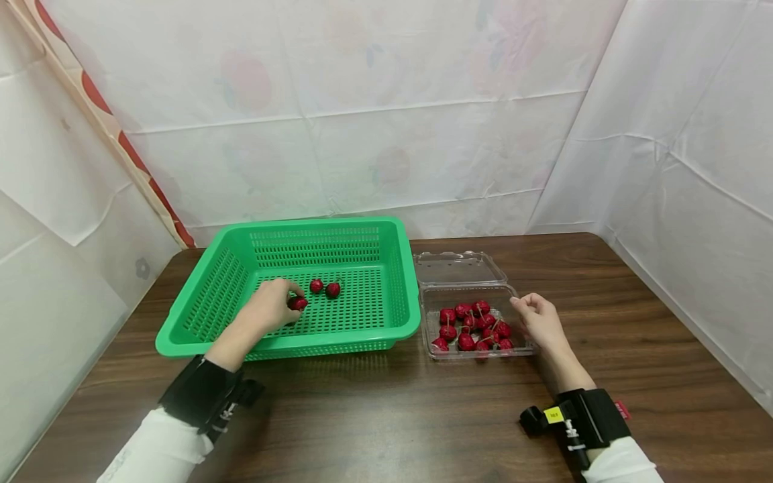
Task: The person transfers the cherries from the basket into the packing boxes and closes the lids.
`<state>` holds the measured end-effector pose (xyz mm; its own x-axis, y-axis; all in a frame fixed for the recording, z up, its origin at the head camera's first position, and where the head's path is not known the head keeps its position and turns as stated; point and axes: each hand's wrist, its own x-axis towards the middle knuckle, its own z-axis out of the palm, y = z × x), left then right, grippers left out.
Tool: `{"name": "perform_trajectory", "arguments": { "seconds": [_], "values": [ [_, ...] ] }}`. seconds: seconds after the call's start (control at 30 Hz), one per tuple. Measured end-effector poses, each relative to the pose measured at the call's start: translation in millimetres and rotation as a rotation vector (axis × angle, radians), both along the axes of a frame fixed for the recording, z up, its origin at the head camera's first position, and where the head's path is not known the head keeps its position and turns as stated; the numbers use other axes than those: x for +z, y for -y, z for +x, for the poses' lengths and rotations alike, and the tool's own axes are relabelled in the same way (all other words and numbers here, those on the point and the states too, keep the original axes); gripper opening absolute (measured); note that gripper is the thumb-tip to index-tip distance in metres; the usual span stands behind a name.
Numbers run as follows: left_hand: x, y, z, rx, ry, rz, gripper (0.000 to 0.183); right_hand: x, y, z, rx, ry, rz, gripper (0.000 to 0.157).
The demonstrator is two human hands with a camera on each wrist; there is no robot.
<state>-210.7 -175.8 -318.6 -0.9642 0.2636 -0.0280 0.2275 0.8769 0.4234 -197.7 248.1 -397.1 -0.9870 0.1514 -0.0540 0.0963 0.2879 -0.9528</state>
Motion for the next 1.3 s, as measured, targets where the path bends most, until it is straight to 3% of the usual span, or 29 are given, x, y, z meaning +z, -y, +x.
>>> {"name": "perform_trajectory", "arguments": {
  "seconds": [0.57,0.9,1.3],
  "values": [
    [20.1,-32,29.2,0.002,-0.305,0.15,0.031,-0.9,-3,0.4,-0.008,0.004,-0.012,0.025],
    [30.0,-53,42.9,0.015,-0.371,0.217,0.036,1.7,-1,-1.1,-0.016,-0.004,-0.016,0.024],
    [38.4,-84,60.7,-0.042,-0.403,0.329,0.038,0.7,1,-1.0,-0.01,0.014,-0.014,0.025]
  ]
}}
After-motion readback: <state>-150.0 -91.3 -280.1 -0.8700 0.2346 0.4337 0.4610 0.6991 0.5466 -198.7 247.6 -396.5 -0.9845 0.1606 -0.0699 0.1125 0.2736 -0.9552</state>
